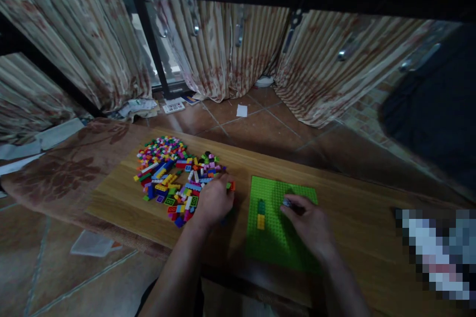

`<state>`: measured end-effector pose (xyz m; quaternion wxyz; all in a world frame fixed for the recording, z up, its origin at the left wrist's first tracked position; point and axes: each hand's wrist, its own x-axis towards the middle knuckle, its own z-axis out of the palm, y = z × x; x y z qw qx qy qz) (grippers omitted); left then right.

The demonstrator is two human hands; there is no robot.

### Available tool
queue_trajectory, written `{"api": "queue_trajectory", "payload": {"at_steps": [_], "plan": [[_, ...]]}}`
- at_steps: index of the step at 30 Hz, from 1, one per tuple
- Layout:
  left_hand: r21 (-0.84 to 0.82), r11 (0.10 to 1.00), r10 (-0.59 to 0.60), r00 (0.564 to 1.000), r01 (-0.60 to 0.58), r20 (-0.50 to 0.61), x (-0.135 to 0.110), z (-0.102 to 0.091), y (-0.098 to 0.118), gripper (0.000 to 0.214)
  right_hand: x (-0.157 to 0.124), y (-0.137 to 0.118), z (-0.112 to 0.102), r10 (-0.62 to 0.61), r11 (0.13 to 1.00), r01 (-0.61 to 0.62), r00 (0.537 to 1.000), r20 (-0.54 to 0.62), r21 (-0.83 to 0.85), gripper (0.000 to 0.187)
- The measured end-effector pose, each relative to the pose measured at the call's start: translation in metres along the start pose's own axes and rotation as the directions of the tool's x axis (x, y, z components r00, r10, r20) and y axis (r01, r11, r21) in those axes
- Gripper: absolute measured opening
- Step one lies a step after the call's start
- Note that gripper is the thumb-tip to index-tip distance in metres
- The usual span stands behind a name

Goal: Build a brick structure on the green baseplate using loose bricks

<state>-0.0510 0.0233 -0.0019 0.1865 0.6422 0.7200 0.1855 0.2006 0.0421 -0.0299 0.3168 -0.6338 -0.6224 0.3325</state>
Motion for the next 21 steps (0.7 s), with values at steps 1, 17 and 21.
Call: {"api": "queue_trajectory", "payload": {"at_steps": [1, 17, 21], "plan": [[0.043, 0.999, -0.006, 1.0, 0.005, 0.006, -0.001, 0.001, 0.002, 0.028, -0.001, 0.0, 0.002, -0.04, 0.999, 0.04, 0.999, 0.008, -0.024, 0.025], [0.008, 0.99, 0.141, 0.988, -0.141, -0.064, 0.001, 0.01, 0.022, 0.037, -0.007, -0.006, 0.005, -0.259, 0.92, 0.276, 0.961, 0.096, -0.279, 0.018], [-0.11, 0.972, 0.207, 0.978, -0.21, -0.033, 0.005, 0.02, 0.029, 0.034, -0.007, -0.014, 0.012, -0.283, 0.926, 0.294, 0.956, 0.081, -0.235, 0.018]]}}
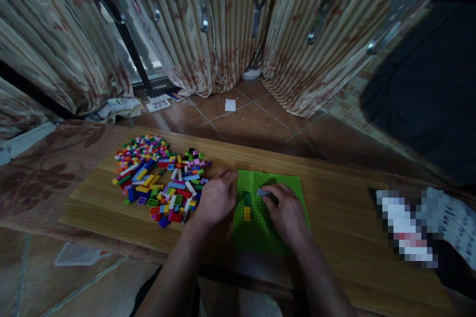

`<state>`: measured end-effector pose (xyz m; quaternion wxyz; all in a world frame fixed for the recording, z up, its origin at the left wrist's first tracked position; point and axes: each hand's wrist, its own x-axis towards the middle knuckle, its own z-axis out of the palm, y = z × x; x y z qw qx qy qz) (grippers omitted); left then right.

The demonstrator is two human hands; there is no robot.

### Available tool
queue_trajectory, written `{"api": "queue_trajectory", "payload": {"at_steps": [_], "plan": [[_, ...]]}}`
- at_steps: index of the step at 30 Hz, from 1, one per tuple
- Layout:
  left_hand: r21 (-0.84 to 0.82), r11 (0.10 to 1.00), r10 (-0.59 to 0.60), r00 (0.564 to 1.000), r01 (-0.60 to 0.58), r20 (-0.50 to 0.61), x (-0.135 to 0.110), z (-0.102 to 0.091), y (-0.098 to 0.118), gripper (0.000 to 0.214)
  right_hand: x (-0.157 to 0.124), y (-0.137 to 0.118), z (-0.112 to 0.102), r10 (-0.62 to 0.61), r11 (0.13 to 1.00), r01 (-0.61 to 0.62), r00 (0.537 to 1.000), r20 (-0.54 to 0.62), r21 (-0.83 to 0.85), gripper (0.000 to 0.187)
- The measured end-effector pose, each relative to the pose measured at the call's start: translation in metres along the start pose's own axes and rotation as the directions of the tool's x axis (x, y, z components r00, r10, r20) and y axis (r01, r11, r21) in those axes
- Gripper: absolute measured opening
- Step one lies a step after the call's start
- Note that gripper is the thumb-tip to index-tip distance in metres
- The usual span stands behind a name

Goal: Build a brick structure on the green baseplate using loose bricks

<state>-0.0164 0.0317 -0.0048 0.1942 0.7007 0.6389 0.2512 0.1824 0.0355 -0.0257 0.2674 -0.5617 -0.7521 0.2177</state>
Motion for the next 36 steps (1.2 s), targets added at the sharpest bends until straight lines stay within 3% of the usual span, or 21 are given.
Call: {"api": "queue_trajectory", "payload": {"at_steps": [5, 9, 36], "plan": [[-0.172, 0.985, -0.005, 0.999, 0.011, 0.037, 0.004, 0.012, 0.003, 0.03, 0.011, -0.006, 0.013, -0.087, 0.992, 0.086, 0.996, 0.01, 0.094, 0.02], [-0.199, 0.977, -0.061, 0.996, 0.073, 0.063, 0.005, 0.017, 0.007, 0.027, 0.015, -0.004, 0.017, -0.144, 0.986, 0.136, 0.986, 0.08, 0.099, 0.021], [-0.203, 0.959, -0.184, 0.978, 0.201, 0.096, 0.013, 0.024, 0.011, 0.008, 0.019, -0.001, 0.018, -0.115, 0.992, 0.108, 0.986, 0.12, 0.062, 0.021]]}}
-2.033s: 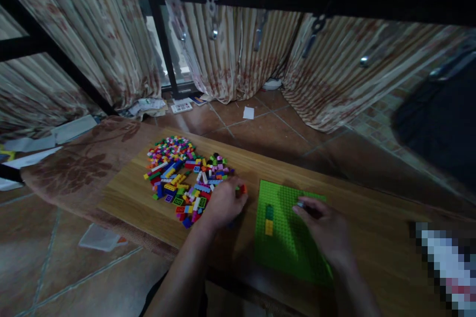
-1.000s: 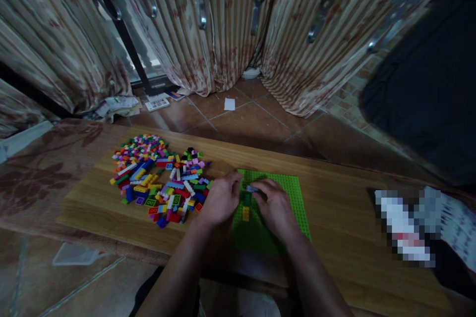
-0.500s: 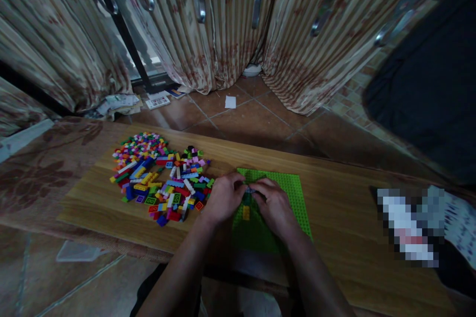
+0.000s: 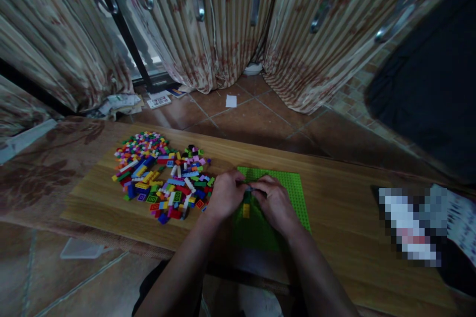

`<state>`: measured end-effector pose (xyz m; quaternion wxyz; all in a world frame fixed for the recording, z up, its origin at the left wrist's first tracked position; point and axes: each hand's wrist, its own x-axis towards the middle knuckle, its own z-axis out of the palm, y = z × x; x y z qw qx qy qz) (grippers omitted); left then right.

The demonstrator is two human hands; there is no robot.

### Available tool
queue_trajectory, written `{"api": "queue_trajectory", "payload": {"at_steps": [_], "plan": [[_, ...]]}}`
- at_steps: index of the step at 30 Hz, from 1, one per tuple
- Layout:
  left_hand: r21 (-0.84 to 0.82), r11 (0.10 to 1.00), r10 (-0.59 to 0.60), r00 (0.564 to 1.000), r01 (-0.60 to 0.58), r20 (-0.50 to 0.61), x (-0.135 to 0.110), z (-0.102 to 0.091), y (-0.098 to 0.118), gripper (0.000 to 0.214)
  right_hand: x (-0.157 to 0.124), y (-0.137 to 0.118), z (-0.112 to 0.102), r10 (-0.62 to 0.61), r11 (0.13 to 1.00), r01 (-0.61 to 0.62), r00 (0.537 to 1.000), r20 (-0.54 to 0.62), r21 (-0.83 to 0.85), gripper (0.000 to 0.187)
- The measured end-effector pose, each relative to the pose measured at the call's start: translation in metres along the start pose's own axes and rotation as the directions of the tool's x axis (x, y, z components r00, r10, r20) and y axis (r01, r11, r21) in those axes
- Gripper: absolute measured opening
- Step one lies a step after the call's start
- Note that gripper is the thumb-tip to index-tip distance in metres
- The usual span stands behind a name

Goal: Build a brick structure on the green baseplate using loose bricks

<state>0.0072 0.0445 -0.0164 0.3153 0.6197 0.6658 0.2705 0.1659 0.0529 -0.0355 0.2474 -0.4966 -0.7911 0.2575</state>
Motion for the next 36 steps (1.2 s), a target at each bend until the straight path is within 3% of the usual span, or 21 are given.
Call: {"api": "queue_trajectory", "payload": {"at_steps": [5, 11, 17, 25, 36], "plan": [[0.009, 0.997, -0.077, 0.997, 0.077, -0.006, 0.003, 0.0, 0.004, 0.01, 0.002, -0.001, -0.001, 0.039, 0.998, -0.038, 0.999, 0.013, -0.044, 0.022], [-0.018, 0.996, -0.091, 0.996, 0.09, -0.002, 0.003, 0.001, 0.005, 0.011, 0.001, -0.003, -0.002, 0.077, 0.993, -0.076, 0.997, 0.006, -0.089, 0.022], [-0.033, 0.998, -0.047, 0.998, 0.046, -0.033, -0.002, 0.002, 0.002, 0.011, -0.002, 0.001, -0.003, 0.063, 0.997, -0.063, 0.998, 0.0, -0.036, 0.021], [-0.052, 0.999, -0.015, 1.0, 0.016, 0.005, -0.003, 0.0, 0.0, 0.012, -0.005, 0.006, -0.01, 0.075, 0.988, -0.076, 0.997, 0.01, 0.137, 0.025], [-0.038, 0.999, 0.014, 1.0, -0.014, 0.018, -0.004, -0.001, 0.002, 0.015, -0.006, 0.008, -0.009, 0.016, 0.996, -0.014, 1.0, -0.019, 0.085, 0.017]]}}
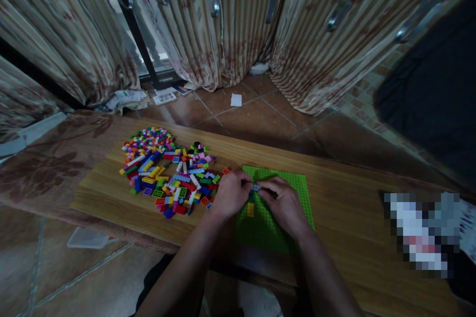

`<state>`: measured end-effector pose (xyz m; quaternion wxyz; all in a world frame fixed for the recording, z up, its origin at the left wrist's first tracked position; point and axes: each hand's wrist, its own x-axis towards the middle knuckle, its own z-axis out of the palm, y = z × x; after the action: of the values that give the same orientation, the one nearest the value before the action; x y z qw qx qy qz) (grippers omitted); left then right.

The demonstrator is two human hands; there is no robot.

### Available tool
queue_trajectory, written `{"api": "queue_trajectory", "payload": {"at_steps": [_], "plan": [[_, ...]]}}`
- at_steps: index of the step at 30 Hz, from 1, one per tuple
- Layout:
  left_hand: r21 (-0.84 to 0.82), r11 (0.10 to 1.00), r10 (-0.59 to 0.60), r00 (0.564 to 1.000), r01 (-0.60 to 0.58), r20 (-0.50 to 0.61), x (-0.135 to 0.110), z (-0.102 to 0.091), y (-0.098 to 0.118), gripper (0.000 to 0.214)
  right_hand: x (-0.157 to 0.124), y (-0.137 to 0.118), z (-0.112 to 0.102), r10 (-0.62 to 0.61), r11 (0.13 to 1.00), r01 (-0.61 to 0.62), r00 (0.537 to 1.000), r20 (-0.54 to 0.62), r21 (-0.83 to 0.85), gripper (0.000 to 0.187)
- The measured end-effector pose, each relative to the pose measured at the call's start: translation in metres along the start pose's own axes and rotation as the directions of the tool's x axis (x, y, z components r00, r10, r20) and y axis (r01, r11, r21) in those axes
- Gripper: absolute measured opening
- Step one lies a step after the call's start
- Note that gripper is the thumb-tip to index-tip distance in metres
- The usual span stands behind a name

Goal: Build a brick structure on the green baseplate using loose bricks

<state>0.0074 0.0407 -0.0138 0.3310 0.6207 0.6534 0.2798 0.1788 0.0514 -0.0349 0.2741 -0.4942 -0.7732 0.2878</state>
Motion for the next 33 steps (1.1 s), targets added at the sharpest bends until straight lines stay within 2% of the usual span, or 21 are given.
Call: {"api": "queue_trajectory", "payload": {"at_steps": [11, 19, 26, 33], "plan": [[0.066, 0.998, 0.0, 1.0, -0.002, 0.022, 0.003, -0.001, 0.003, 0.02, 0.004, -0.001, 0.002, -0.024, 0.997, 0.024, 1.0, -0.006, -0.075, 0.016], [0.104, 0.995, 0.006, 1.0, -0.006, 0.0, 0.003, 0.001, 0.003, 0.019, 0.004, 0.0, 0.003, -0.01, 0.992, 0.011, 1.0, 0.001, -0.129, 0.016], [0.113, 0.992, -0.066, 0.998, 0.065, 0.009, 0.006, 0.0, 0.003, 0.016, 0.005, 0.005, 0.006, -0.034, 0.98, 0.033, 0.999, -0.004, -0.198, 0.016], [0.126, 0.99, -0.062, 0.998, 0.062, -0.007, 0.006, 0.004, 0.002, 0.018, -0.001, 0.001, 0.009, -0.026, 0.964, 0.015, 0.999, -0.036, -0.267, 0.016]]}}
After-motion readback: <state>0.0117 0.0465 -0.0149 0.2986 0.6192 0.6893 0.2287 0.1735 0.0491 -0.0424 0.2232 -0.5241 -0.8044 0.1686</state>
